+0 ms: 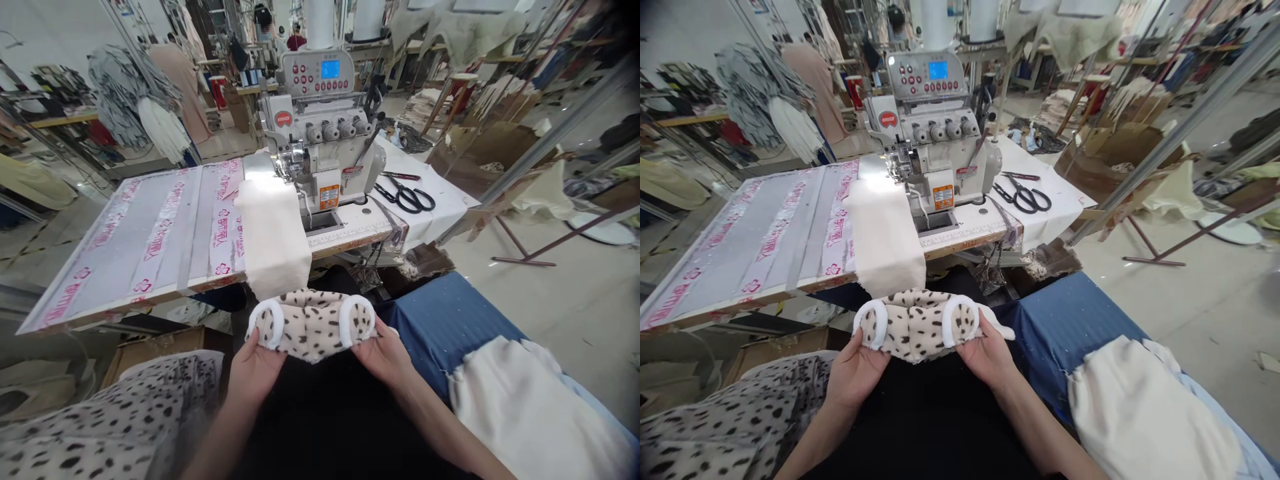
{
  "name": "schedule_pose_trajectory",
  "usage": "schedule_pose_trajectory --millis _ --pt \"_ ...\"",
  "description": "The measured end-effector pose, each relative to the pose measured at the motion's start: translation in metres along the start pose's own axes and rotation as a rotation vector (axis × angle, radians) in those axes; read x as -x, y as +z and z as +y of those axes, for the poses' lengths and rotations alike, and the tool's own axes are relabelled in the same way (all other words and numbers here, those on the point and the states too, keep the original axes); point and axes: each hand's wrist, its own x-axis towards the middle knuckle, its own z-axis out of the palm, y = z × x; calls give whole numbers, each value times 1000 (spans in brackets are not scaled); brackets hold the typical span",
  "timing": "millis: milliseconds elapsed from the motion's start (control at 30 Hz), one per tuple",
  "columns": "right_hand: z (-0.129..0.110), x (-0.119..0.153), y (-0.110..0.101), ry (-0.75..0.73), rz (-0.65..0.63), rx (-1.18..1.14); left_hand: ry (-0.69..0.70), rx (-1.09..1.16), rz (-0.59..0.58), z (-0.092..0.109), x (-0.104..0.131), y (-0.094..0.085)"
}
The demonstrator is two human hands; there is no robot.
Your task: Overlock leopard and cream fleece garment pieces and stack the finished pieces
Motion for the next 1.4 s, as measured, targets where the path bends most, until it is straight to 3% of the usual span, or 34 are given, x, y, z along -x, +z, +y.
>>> schedule_pose_trajectory --millis 167,400,533,767,1000,1233,1400 --pt "1 4 -6 -5 -34 54 6 -8 57 -4 0 0" --pt "-1 6 -11 62 94 -84 -21 -76 117 -8 3 8" --pt "-1 5 -12 35 88 -39 -12 -111 179 -10 3 10" --pt "0 6 -13 10 44 15 -27 -81 93 -10 2 16" --pt "1 8 -15 -1 -77 47 -29 7 20 -8 3 8" --pt "1 12 -12 2 -151 51 -13 12 11 -7 3 5" --pt "2 10 -15 -5 -133 111 4 -19 95 -6 4 2"
